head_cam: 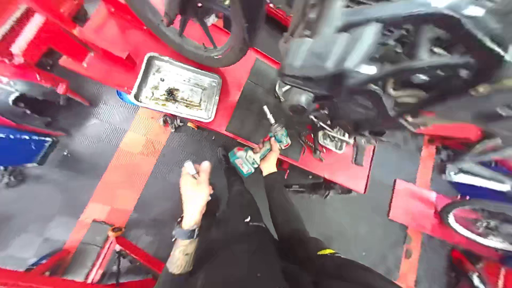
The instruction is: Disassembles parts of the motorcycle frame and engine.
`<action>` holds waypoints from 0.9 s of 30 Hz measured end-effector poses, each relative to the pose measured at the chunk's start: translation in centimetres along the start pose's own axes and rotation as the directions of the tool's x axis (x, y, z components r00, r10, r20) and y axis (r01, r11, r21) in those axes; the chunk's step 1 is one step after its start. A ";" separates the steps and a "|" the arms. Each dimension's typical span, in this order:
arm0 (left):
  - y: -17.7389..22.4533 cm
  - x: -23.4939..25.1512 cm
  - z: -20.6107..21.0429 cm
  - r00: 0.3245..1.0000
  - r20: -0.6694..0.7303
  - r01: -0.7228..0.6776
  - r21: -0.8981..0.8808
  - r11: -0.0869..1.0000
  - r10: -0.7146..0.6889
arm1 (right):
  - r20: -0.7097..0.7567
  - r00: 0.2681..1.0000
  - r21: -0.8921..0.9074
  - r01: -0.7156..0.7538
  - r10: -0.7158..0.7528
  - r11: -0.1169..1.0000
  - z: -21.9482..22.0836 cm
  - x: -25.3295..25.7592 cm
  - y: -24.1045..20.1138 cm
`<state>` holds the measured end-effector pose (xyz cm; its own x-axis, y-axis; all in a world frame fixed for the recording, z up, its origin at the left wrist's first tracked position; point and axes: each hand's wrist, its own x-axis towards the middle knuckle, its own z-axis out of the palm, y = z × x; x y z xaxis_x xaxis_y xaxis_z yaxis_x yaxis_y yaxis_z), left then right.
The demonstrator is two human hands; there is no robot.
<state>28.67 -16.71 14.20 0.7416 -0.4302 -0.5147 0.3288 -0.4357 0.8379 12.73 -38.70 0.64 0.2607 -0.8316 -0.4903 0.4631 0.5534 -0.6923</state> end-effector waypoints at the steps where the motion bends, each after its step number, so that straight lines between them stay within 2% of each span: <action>1: 1.4 -1.3 1.6 0.996 0.082 -0.039 0.054 0.998 0.035 | 0.018 1.000 0.025 0.002 -0.002 1.000 -1.2 -3.7 -0.1; 3: 3.3 -3.9 5.5 0.964 0.255 -0.078 -0.004 0.997 0.076 | 0.056 0.998 0.068 0.026 -0.030 0.997 -3.6 -10.7 -0.8; 5: 4.1 -6.6 9.4 0.902 0.426 -0.013 -0.122 0.992 0.065 | 0.062 0.996 0.103 0.065 -0.071 0.993 -5.7 -16.6 -2.2; 9: 3.7 -13.1 14.8 0.699 0.713 0.149 -0.215 0.965 0.051 | -0.013 0.973 0.130 0.228 -0.228 0.965 -9.7 -25.3 -5.1; 14: 0.6 -19.6 21.1 0.510 0.859 0.189 -0.061 0.980 -0.044 | -0.148 0.895 0.054 0.432 -0.421 0.900 -16.3 -29.6 -7.8; 17: -1.5 -22.6 27.3 0.449 0.879 0.233 0.060 0.971 -0.162 | -0.305 0.837 0.007 0.479 -0.455 0.878 -21.1 -30.9 -9.5; 19: -3.7 -24.4 32.7 0.444 0.860 0.276 0.134 0.952 -0.250 | -0.403 0.787 -0.044 0.492 -0.466 0.870 -25.0 -32.1 -11.0; 21: -6.3 -25.2 39.0 0.480 0.811 0.281 0.220 0.934 -0.335 | -0.485 0.740 -0.109 0.477 -0.466 0.872 -29.2 -33.5 -12.7; 25: -10.6 -23.7 54.3 0.681 0.622 0.125 0.420 0.899 -0.386 | -0.543 0.703 -0.267 0.373 -0.459 0.889 -38.7 -35.5 -17.7; 27: -11.4 -21.0 61.8 0.764 0.551 0.040 0.480 0.876 -0.336 | -0.537 0.719 -0.344 0.290 -0.440 0.893 -42.9 -36.3 -20.5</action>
<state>-26.75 -51.57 4.24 0.1336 -0.6175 -0.7751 0.0368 -0.7785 0.6266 -42.60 -17.91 9.91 -0.4715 -0.8169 -0.3323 0.1982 0.2690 -0.9425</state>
